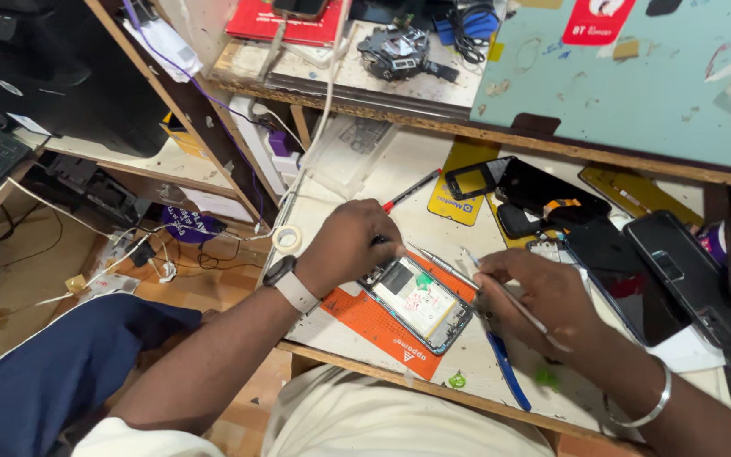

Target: The person repairs a disassembled smartphone at a workbench, using tweezers and a screwdriver to work on the internal components of the phone body. They hold up a replacement battery pack to view it, then continue manipulating parts inside the phone chassis with the tools.

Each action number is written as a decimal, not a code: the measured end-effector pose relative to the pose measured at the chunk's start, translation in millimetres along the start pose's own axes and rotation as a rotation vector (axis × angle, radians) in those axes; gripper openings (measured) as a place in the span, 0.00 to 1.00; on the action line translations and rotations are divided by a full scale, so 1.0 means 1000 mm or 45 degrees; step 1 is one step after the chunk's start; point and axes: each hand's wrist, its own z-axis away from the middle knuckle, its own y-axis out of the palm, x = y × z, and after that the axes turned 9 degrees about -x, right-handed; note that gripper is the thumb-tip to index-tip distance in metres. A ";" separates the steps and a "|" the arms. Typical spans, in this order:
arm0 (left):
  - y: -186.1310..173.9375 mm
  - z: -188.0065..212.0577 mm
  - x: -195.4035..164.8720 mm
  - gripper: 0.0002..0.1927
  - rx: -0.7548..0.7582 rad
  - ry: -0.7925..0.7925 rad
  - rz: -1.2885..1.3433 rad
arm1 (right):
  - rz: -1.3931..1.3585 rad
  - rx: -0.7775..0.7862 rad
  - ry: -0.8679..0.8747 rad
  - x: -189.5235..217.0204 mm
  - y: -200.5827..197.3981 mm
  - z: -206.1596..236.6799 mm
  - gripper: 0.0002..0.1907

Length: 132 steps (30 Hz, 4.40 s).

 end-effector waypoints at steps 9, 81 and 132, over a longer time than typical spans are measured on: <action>-0.008 0.014 -0.005 0.10 -0.161 -0.346 0.057 | -0.066 -0.081 -0.408 -0.005 0.014 0.005 0.08; -0.005 0.015 0.008 0.04 -0.262 -0.208 -0.268 | 0.079 0.268 -0.218 0.007 0.016 0.002 0.20; -0.020 0.009 -0.003 0.06 -0.077 -0.412 -0.009 | -0.393 0.006 -0.059 -0.027 0.048 0.004 0.03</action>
